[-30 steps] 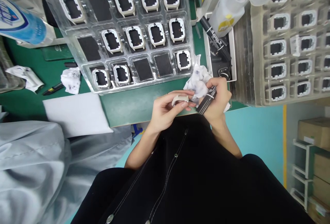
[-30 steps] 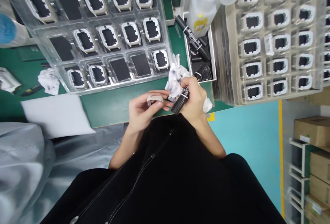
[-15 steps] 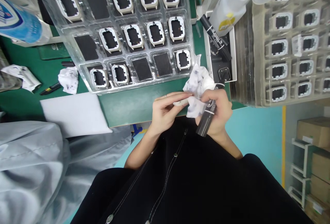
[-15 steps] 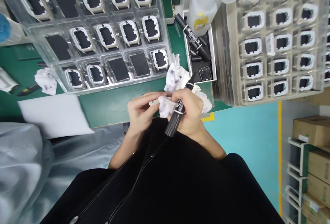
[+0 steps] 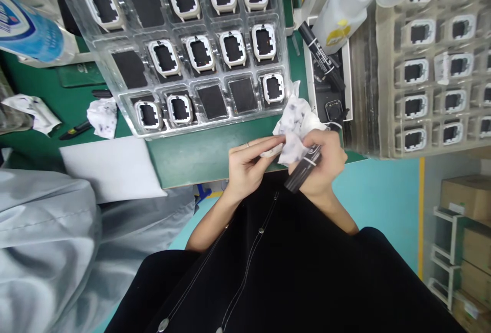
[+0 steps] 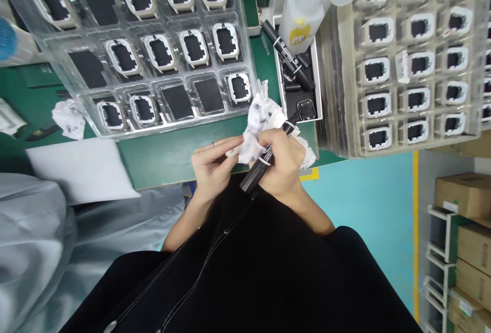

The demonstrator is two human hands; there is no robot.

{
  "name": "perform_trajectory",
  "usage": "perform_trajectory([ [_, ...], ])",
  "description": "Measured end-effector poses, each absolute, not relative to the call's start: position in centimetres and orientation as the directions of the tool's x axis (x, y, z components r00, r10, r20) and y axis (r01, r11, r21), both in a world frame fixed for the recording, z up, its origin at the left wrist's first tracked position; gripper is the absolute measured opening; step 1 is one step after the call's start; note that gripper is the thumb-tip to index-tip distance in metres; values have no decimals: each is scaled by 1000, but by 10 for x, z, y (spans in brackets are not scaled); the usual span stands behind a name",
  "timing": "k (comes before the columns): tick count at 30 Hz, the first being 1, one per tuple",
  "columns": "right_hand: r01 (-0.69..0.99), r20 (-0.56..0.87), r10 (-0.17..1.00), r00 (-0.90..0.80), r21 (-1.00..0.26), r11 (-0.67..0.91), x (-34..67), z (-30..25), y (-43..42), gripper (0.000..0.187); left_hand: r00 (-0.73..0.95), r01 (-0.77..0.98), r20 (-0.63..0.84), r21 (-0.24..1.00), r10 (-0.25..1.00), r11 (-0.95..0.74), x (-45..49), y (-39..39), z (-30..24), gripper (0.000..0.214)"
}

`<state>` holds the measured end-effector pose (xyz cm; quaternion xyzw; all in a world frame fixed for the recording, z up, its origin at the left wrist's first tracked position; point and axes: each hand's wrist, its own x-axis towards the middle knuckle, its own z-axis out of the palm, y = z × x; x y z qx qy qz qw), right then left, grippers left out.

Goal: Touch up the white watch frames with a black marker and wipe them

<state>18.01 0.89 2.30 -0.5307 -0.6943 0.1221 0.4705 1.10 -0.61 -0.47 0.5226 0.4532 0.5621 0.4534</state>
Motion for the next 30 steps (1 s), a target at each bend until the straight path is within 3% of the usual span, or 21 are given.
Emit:
perform_trajectory([
  [5, 585, 389, 906, 167, -779, 226, 196, 12, 10, 9, -85, -84, 62, 994, 994, -69, 13, -7, 2, 16],
  [12, 782, 519, 852, 70, -559, 276, 204, -10, 32, 20, -43, -313, -156, 940, 987, 135, 15, -6, 2, 31],
  [19, 758, 563, 826, -23, -529, 382, 211, -1, 29, 38, -49, -427, -253, 880, 966, 209, 12, -3, 5, 36],
  [25, 708, 610, 791, -41, -541, 454, 223, -4, 30, 42, -37, -440, -275, 868, 961, 231, 10, -1, 3, 35],
  [30, 764, 718, 696, 4, -452, 461, 225, -4, 30, 40, -28, -447, -263, 867, 964, 223, 10, -1, 2, 34],
])
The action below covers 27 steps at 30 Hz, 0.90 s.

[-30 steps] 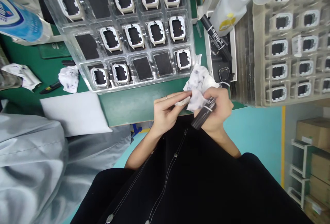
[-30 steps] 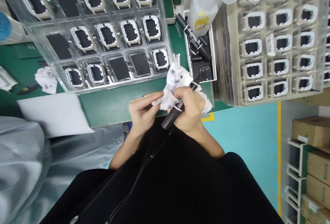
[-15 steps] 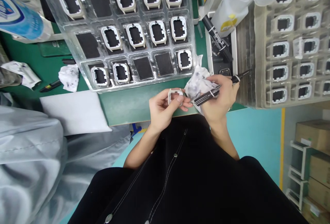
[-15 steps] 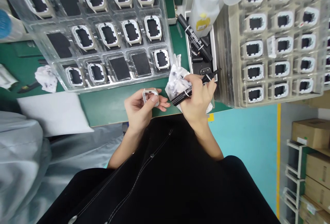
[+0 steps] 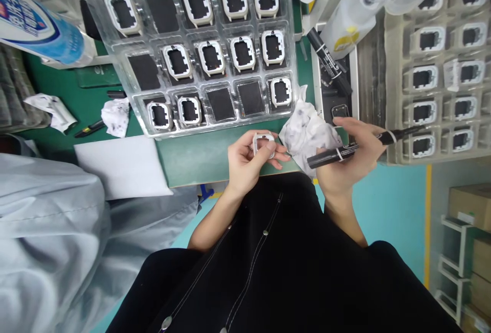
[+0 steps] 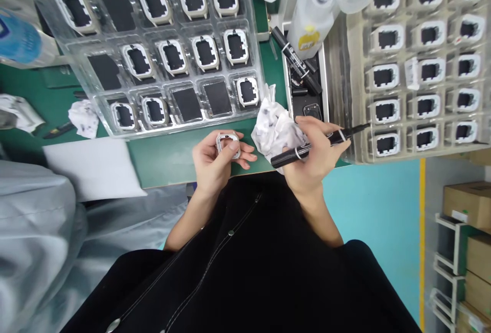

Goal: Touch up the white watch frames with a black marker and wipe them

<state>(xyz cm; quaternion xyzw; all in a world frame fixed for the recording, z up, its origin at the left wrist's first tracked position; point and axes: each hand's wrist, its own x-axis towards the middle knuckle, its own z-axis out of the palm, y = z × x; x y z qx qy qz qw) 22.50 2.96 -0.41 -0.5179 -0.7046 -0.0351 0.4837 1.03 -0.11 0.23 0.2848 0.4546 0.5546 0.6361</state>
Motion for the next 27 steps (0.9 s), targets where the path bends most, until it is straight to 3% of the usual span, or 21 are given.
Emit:
perform_trajectory([
  [5, 753, 704, 709, 34, -485, 445, 225, 2, 28, 38, -18, -439, -263, 869, 965, 228, 10, -1, 1, 34],
  [13, 479, 396, 916, 71, -818, 317, 216, 20, 12, 39, -30, -422, -266, 877, 963, 229, 10, -1, -3, 37],
  [19, 440, 630, 733, 256, -751, 492, 211, 38, 18, 41, -26, -418, -243, 884, 970, 210, 13, 1, 2, 43],
  [27, 354, 634, 773, -28, -717, 601, 194, 35, 10, 61, -3, -406, -201, 896, 980, 182, 16, 3, 3, 47],
])
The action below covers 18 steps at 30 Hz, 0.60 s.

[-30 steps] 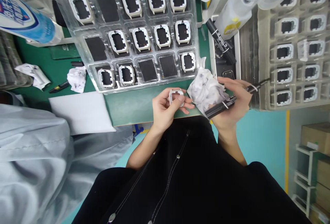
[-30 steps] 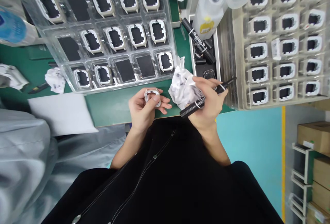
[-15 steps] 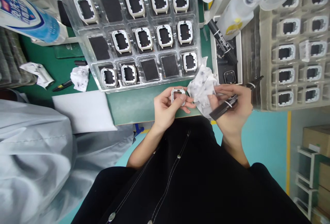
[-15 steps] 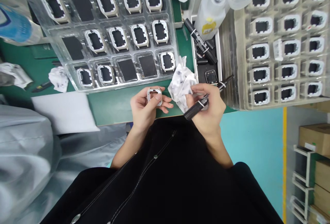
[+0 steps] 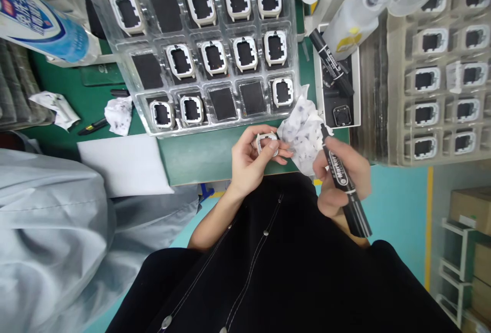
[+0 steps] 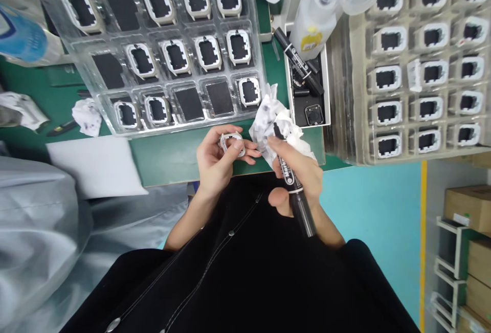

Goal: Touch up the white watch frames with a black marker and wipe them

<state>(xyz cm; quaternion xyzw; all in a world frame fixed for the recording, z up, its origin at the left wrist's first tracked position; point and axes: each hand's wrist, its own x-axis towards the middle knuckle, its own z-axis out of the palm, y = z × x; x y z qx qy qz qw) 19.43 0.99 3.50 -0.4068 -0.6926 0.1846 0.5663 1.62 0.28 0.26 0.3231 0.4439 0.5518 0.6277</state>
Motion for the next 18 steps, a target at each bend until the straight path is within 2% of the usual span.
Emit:
perform_trajectory([
  [4, 325, 608, 784, -125, -722, 611, 188, 41, 4, 60, -31, -412, -167, 900, 985, 140, 17, 3, 1, 43],
  [9, 302, 562, 782, -270, -722, 623, 188, 52, 9, 41, -34, -392, -201, 904, 979, 172, 15, 1, 2, 41],
  [14, 220, 522, 834, -176, -805, 551, 181, 46, 10, 25, -32, -366, -212, 912, 977, 186, 15, 0, 3, 44],
  [18, 157, 467, 880, -85, -866, 475, 170, 37, 6, 25, -66, -327, -164, 936, 984, 134, 17, -1, 4, 38],
])
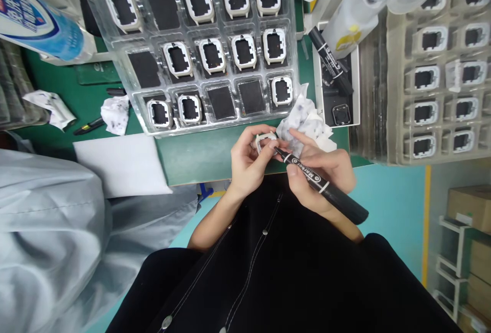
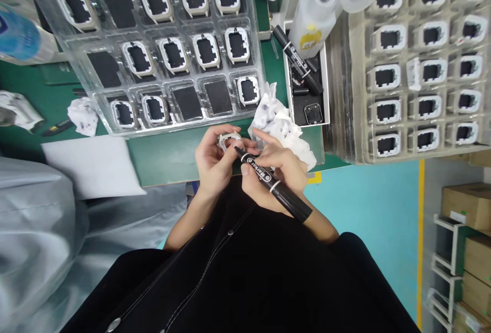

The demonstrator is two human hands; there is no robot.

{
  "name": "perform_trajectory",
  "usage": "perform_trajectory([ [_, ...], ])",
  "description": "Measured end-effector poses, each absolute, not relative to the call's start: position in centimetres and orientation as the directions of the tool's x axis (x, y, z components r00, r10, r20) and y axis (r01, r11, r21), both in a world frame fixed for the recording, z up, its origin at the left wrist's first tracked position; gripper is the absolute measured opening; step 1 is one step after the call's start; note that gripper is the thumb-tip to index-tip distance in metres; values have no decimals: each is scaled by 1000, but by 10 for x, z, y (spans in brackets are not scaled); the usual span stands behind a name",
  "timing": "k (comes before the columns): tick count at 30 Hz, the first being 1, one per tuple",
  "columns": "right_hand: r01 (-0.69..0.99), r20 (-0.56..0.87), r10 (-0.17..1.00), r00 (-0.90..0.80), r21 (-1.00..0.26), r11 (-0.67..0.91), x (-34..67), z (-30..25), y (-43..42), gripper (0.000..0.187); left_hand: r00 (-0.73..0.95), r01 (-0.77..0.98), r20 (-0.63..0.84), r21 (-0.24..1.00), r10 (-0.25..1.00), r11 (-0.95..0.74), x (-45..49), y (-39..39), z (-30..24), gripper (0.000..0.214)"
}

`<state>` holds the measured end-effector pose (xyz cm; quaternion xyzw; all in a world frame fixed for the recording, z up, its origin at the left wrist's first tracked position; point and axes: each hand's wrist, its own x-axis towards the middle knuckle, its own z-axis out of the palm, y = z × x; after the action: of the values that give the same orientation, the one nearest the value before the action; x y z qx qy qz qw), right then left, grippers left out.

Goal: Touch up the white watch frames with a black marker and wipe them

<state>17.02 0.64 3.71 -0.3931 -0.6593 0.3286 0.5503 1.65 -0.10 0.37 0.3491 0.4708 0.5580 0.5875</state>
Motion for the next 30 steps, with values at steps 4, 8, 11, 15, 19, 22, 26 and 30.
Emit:
perform_trajectory([
  [4, 240, 471, 882, -38, -852, 465, 163, 35, 4, 28, -168, -194, -28, 981, 985, -5, 17, -2, 1, 27],
  [8, 303, 464, 884, -54, -836, 458, 163, 39, 3, 30, -190, -87, 24, 995, 982, -41, 16, -5, -3, 26],
  [11, 336, 453, 890, -42, -833, 440, 162, 40, 2, 28, -179, -20, 21, 999, 984, -25, 16, -8, -5, 29],
  [15, 333, 480, 877, -34, -822, 463, 156, 38, 1, 29, -199, 19, 64, 998, 978, -62, 17, -10, -7, 28],
  [19, 331, 495, 869, -23, -816, 473, 153, 35, 1, 32, -214, 48, 59, 998, 975, -50, 17, -12, -6, 30],
  [22, 330, 487, 873, -33, -819, 469, 153, 34, -1, 34, -219, 72, 61, 996, 974, -46, 17, -12, -6, 31],
  [26, 299, 460, 887, -29, -843, 447, 154, 33, -2, 36, -212, 89, 70, 995, 975, -53, 17, -12, -5, 30],
  [30, 341, 510, 859, -44, -801, 493, 154, 34, 0, 36, -194, 67, 77, 996, 978, -65, 16, -13, -6, 28],
])
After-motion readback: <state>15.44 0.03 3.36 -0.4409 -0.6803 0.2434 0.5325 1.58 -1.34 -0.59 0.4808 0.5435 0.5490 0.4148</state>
